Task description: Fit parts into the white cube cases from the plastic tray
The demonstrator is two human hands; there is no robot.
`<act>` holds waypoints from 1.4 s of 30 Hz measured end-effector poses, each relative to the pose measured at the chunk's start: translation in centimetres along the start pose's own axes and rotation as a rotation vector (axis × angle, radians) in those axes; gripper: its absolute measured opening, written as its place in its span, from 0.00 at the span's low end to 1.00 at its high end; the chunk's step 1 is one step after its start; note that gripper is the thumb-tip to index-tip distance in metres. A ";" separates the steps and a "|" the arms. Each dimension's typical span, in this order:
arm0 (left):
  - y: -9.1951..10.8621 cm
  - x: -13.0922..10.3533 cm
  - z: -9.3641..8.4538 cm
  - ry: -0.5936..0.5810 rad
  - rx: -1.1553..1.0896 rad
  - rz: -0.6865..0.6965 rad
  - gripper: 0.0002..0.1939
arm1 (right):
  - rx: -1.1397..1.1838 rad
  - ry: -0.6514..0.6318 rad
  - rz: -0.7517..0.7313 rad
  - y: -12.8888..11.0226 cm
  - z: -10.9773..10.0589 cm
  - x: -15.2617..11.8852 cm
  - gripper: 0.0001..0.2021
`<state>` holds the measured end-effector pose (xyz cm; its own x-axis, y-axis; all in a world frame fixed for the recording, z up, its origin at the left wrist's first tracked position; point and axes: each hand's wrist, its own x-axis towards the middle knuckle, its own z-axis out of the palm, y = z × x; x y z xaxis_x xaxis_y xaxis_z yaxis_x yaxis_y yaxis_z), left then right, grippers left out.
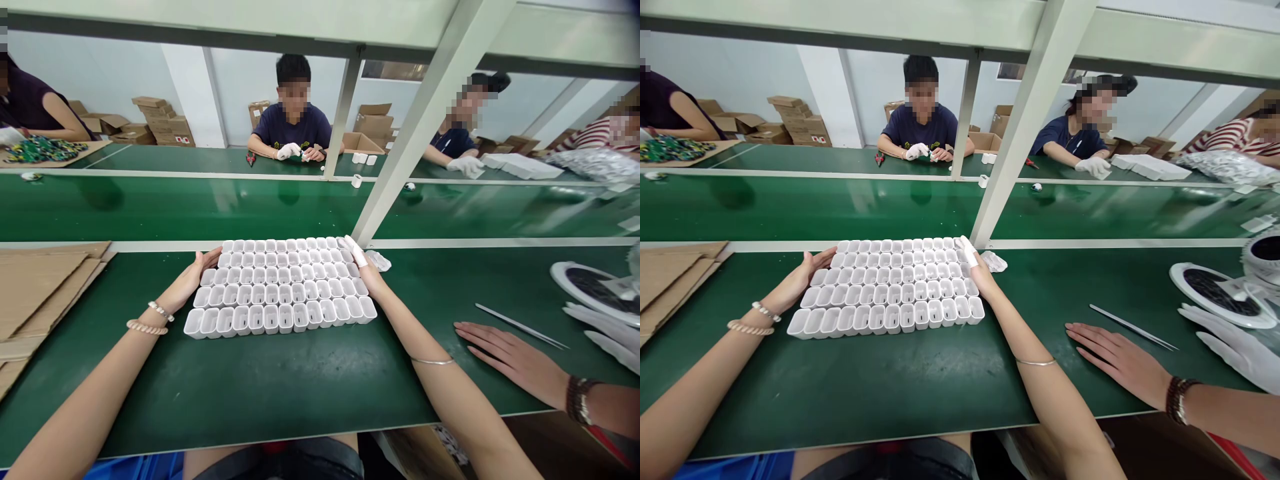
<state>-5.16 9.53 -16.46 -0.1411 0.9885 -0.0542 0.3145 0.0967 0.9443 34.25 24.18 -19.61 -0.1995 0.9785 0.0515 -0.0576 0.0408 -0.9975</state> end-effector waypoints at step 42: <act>-0.6 0.1 -0.3 0.050 0.179 0.061 0.46 | -0.302 -0.196 -0.150 -1.5 0.1 -0.5 0.44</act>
<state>-5.68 9.56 -16.94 -0.1613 0.9867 0.0216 0.4853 0.0603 0.8723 34.36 23.60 -18.17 -0.3959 0.9010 0.1773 0.1840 0.2670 -0.9460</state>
